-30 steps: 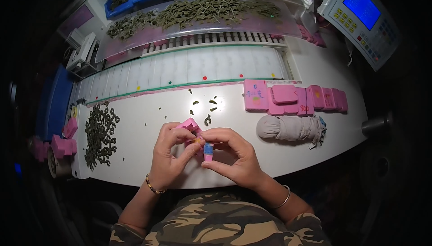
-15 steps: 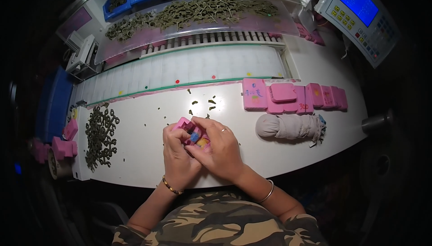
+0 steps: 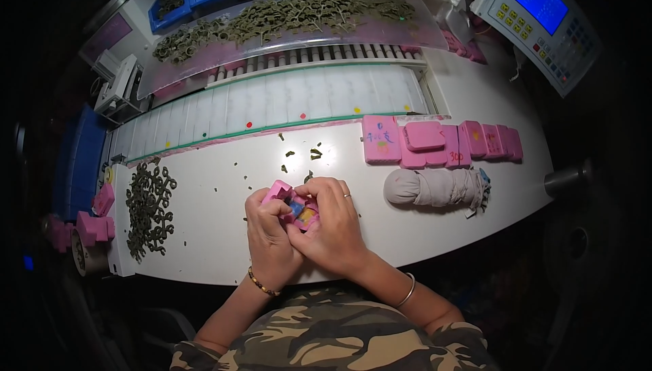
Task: Sorting and assembling small metal components into pink molding blocks at an industrial workstation.
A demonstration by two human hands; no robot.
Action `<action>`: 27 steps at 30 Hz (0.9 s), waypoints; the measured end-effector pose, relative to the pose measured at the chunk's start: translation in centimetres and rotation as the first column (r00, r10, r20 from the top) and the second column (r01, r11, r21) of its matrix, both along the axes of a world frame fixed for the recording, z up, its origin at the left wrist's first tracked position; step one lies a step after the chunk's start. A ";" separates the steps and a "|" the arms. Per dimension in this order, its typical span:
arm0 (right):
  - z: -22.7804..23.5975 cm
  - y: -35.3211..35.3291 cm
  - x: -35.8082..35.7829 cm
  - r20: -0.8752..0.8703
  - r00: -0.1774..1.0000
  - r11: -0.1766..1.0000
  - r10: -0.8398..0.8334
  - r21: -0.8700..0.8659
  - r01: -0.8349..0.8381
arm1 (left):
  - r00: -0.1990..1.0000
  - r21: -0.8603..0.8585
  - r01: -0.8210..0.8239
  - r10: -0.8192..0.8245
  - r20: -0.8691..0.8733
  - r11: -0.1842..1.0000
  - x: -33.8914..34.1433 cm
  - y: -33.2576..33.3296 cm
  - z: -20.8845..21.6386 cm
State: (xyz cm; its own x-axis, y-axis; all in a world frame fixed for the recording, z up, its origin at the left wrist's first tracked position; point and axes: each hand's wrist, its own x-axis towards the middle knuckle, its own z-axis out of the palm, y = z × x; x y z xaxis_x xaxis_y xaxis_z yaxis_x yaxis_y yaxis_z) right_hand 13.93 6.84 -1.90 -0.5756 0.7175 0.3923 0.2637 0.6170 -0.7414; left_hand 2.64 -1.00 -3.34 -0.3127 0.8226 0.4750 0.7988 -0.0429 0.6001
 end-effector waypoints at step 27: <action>0.1 -0.1 -1.0 0.077 0.996 0.998 -0.042 -0.046 0.046 | 0.998 -0.010 0.036 -0.036 -0.054 0.999 -0.4 -0.9 0.0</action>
